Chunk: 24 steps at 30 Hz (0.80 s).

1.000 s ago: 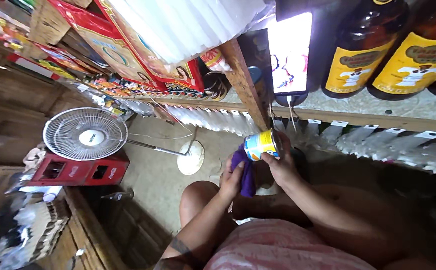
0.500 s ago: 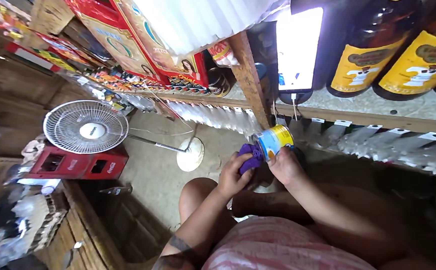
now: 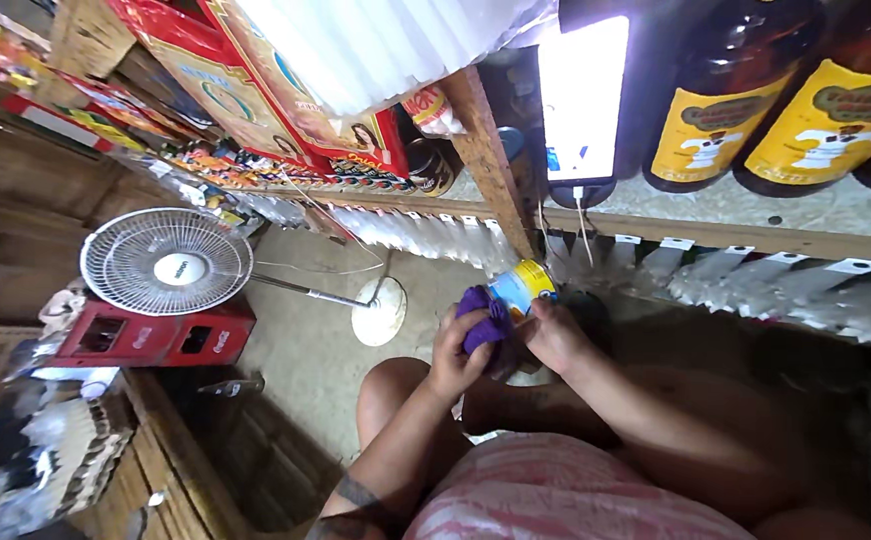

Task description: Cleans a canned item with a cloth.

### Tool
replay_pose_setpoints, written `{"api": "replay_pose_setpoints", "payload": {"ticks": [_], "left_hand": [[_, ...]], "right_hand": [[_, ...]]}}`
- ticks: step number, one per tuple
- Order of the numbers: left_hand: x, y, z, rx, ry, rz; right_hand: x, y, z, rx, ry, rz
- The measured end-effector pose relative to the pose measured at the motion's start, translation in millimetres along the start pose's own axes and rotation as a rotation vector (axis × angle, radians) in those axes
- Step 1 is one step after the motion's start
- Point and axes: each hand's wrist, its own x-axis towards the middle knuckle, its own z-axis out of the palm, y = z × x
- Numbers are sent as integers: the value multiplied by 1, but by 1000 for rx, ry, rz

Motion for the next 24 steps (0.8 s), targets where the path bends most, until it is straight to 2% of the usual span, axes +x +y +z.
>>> {"api": "replay_pose_setpoints", "payload": {"ticks": [4,7,10,14,18,24], "left_hand": [[4,0,-9,321,-6,0],[3,-3,-10,422,-75,-74],[0,-4,-11,313,-182,-120],[-9,-7,-8,-26,-282,-135],[-9,-2,-2,-113,-222,-36],[-3,-3,-3,55,-37,73]], "right_hand": [[-2,0,-1,53,-43,9],[-1,-2,-3,101,-39,-30],[1,-4,-6,105,-54,-88],[5,-6,-7,71,12,-96],[2,-8,-2,41,49,-28],[0,-2,-3,18,-58,38]]}}
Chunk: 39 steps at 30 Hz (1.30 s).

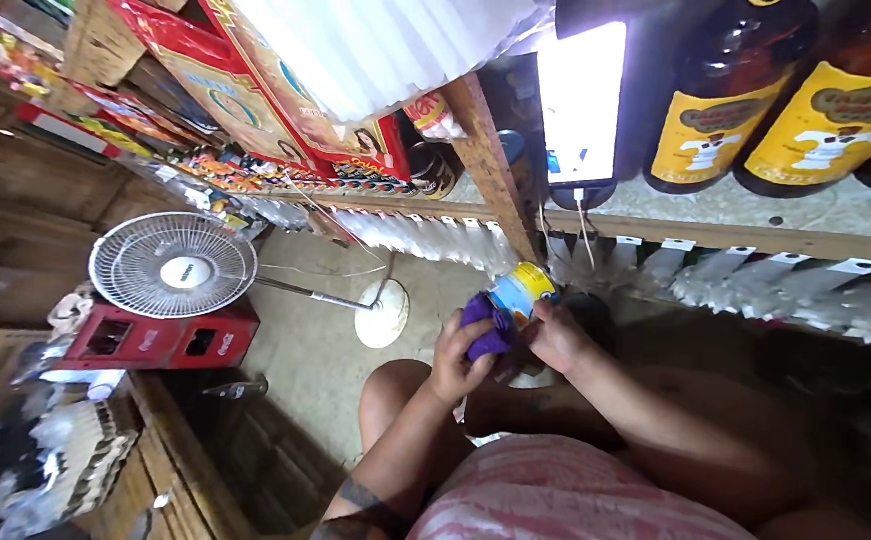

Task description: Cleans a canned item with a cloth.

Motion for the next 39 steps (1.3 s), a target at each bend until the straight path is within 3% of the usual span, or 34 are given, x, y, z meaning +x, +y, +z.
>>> {"api": "replay_pose_setpoints", "payload": {"ticks": [9,12,17,20,27,39], "left_hand": [[5,-4,-8,396,-24,-129],[2,-2,-9,300,-106,-189],[-10,-4,-4,-150,-241,-188],[-10,1,1,-217,-205,-119],[-2,2,0,-75,-5,19],[-3,-9,-3,186,6,-160]], "right_hand": [[-1,-1,-5,65,-61,-70],[-1,-1,-7,77,-78,-124],[2,-2,-8,47,5,-135],[1,-2,-5,55,29,-101],[-2,0,-3,18,-32,-34],[-2,1,-8,109,-101,-79]]}}
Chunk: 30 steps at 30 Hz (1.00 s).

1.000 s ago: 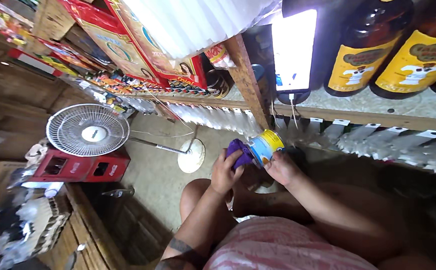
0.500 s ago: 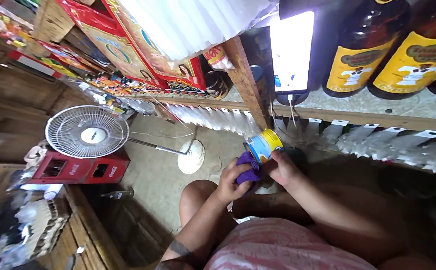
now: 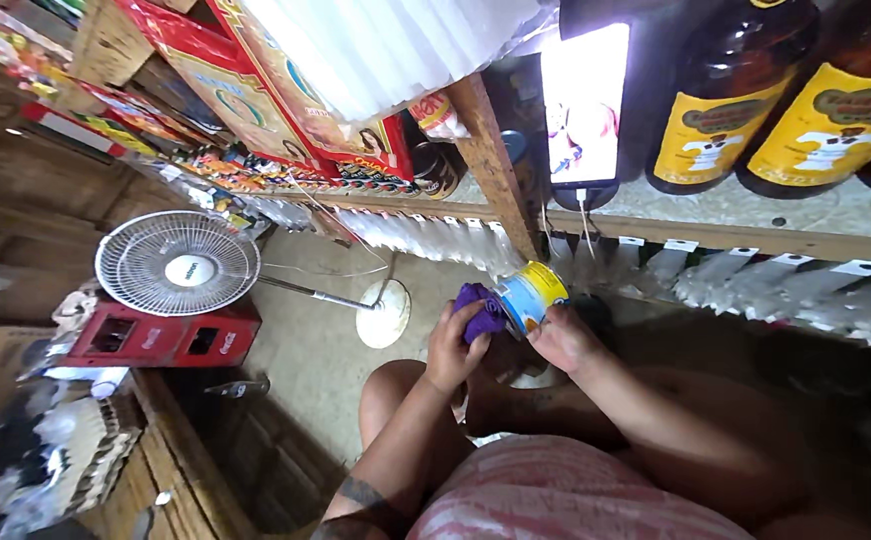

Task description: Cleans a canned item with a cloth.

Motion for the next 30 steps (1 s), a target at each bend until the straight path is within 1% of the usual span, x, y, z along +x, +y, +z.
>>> {"api": "replay_pose_setpoints", "payload": {"ticks": [3,5,8,10,12,14,17,20,22,24,27,30], "left_hand": [[0,2,1,35,-46,-40],[0,0,0,3,-54,-48],[0,-4,1,-158,50,-1],[2,-2,2,-262,98,-4],[1,3,5,-367,130,-90],[3,11,6,-458,131,-221],[3,21,6,-597,112,-403],[0,27,7,-720,85,-525],[-4,27,9,-765,42,-526],[-6,25,10,-792,-21,-468],[-3,20,9,-782,-98,-386],[-3,13,9,-660,-141,-328]], "right_hand": [[1,-1,-1,7,10,-17],[2,-2,0,18,15,-16],[2,-2,1,37,15,-11],[1,-1,1,19,-9,-25],[0,1,-1,-16,-66,-48],[0,3,1,-82,-84,-66],[4,5,-1,-204,-68,-98],[7,8,-3,-290,-10,-144],[7,7,1,-319,80,-151],[9,5,2,-322,147,-159],[10,2,2,-304,165,-181],[11,3,0,-252,145,-206]]}}
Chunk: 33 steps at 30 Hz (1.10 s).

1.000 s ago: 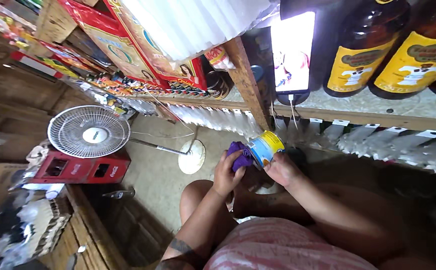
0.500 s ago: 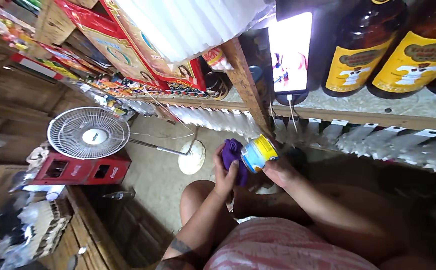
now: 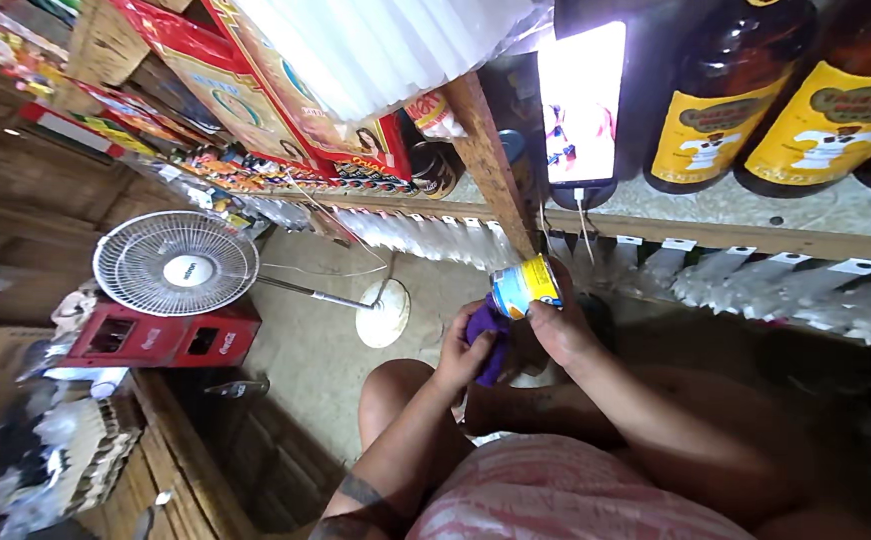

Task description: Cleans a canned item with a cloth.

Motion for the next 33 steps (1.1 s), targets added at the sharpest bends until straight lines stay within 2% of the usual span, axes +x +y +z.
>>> {"api": "replay_pose_setpoints", "payload": {"ticks": [3,6,13,18,21,25,29,33], "left_hand": [[1,-2,-2,161,2,-74],[2,-4,-3,183,42,-172],[8,5,-4,-36,222,-326],[7,9,-4,-142,277,-265],[2,4,-5,-105,228,-162],[-2,-2,-6,37,29,-56],[-3,-11,-7,222,-71,-73],[-2,-11,-6,280,-53,-129]], "right_hand": [[-2,2,-1,32,-33,-1],[-2,4,-3,15,-82,14],[-5,-1,2,-82,-114,80],[-7,-4,6,-171,-71,100],[-5,-3,5,-170,-11,85],[0,-2,1,-144,41,28],[1,0,0,-102,29,-11],[-2,1,1,-67,-30,5]]}}
